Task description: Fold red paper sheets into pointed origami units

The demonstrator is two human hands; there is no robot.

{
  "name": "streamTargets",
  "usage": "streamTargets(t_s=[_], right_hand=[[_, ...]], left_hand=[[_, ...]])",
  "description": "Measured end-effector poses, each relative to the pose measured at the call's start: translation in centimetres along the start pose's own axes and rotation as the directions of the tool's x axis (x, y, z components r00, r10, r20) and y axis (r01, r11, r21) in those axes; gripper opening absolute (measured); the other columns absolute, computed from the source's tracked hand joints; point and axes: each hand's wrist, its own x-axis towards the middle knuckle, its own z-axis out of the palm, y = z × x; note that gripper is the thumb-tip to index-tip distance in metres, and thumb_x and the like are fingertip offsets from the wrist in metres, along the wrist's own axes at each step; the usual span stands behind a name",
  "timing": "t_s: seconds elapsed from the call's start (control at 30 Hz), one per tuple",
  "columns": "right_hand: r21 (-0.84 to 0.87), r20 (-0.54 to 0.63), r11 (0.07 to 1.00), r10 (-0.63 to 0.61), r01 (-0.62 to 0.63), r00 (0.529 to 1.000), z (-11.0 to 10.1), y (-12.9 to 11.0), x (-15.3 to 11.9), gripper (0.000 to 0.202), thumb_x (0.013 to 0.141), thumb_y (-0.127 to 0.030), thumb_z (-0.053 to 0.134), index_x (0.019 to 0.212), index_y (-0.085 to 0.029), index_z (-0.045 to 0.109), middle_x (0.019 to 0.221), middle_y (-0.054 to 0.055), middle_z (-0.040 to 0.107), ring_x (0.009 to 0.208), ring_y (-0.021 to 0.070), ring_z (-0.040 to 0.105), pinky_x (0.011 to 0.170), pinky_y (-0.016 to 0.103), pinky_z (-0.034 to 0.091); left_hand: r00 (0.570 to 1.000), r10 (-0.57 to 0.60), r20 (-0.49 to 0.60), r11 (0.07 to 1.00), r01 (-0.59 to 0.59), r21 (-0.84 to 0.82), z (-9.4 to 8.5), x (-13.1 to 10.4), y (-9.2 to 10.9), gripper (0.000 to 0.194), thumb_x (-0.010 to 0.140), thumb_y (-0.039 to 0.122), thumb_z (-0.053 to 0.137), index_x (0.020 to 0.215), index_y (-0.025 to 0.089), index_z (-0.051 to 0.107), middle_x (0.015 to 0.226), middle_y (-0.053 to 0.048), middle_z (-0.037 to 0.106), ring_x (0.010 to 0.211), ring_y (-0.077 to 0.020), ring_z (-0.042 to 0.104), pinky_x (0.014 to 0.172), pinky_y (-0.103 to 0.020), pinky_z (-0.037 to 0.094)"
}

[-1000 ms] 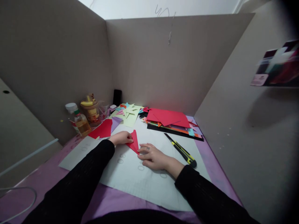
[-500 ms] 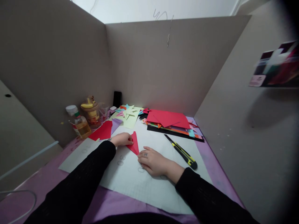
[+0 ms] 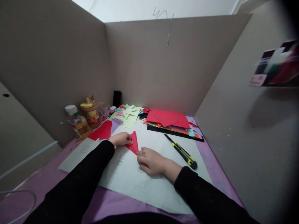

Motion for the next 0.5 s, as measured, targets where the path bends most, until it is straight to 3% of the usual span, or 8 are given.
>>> streamTargets(t_s=[0.13, 0.23, 0.37, 0.5], right_hand=[[0.018, -0.015, 1.000, 0.026, -0.025, 1.000, -0.1, -0.1, -0.1, 0.010, 0.079, -0.028, 0.060, 0.079, -0.019, 0.055, 0.088, 0.007, 0.062, 0.089, 0.0198, 0.058, 0.104, 0.041, 0.031], [0.049, -0.015, 0.999, 0.023, -0.022, 1.000, -0.1, -0.3, -0.3, 0.010, 0.081, -0.029, 0.060, 0.082, -0.019, 0.055, 0.096, 0.008, 0.062, 0.102, 0.0215, 0.055, 0.108, 0.044, 0.025], [0.068, 0.013, 0.998, -0.004, 0.003, 1.000, 0.0, -0.4, -0.2, 0.016, 0.084, -0.033, 0.059, 0.087, -0.018, 0.056, 0.098, 0.010, 0.061, 0.101, 0.0227, 0.054, 0.104, 0.045, 0.029], [0.068, 0.021, 0.997, -0.043, 0.041, 0.999, 0.4, -0.4, -0.2, 0.031, 0.082, -0.046, 0.061, 0.092, -0.017, 0.056, 0.100, 0.013, 0.059, 0.098, 0.0256, 0.053, 0.097, 0.046, 0.035]], left_hand=[[0.998, -0.046, -0.044, 0.997, 0.048, 0.062, 0.0, -0.3, 0.7, 0.024, 0.072, 0.044, 0.059, 0.071, 0.021, 0.066, 0.069, -0.001, 0.064, 0.061, -0.0156, 0.053, 0.057, -0.026, 0.035], [0.989, -0.077, -0.129, 0.989, 0.092, 0.114, 0.1, -0.8, 1.2, 0.022, 0.071, 0.043, 0.062, 0.071, 0.021, 0.062, 0.079, -0.004, 0.065, 0.077, -0.0219, 0.057, 0.067, -0.029, 0.038], [0.960, -0.107, -0.259, 0.978, 0.148, 0.147, 0.7, -1.7, 1.2, 0.030, 0.072, 0.049, 0.064, 0.085, 0.022, 0.059, 0.099, -0.009, 0.062, 0.100, -0.0294, 0.053, 0.078, -0.036, 0.040], [0.907, -0.161, -0.389, 0.961, 0.234, 0.148, 2.2, -2.7, 1.0, 0.041, 0.075, 0.054, 0.062, 0.096, 0.020, 0.057, 0.108, -0.012, 0.058, 0.104, -0.0309, 0.051, 0.084, -0.039, 0.039]])
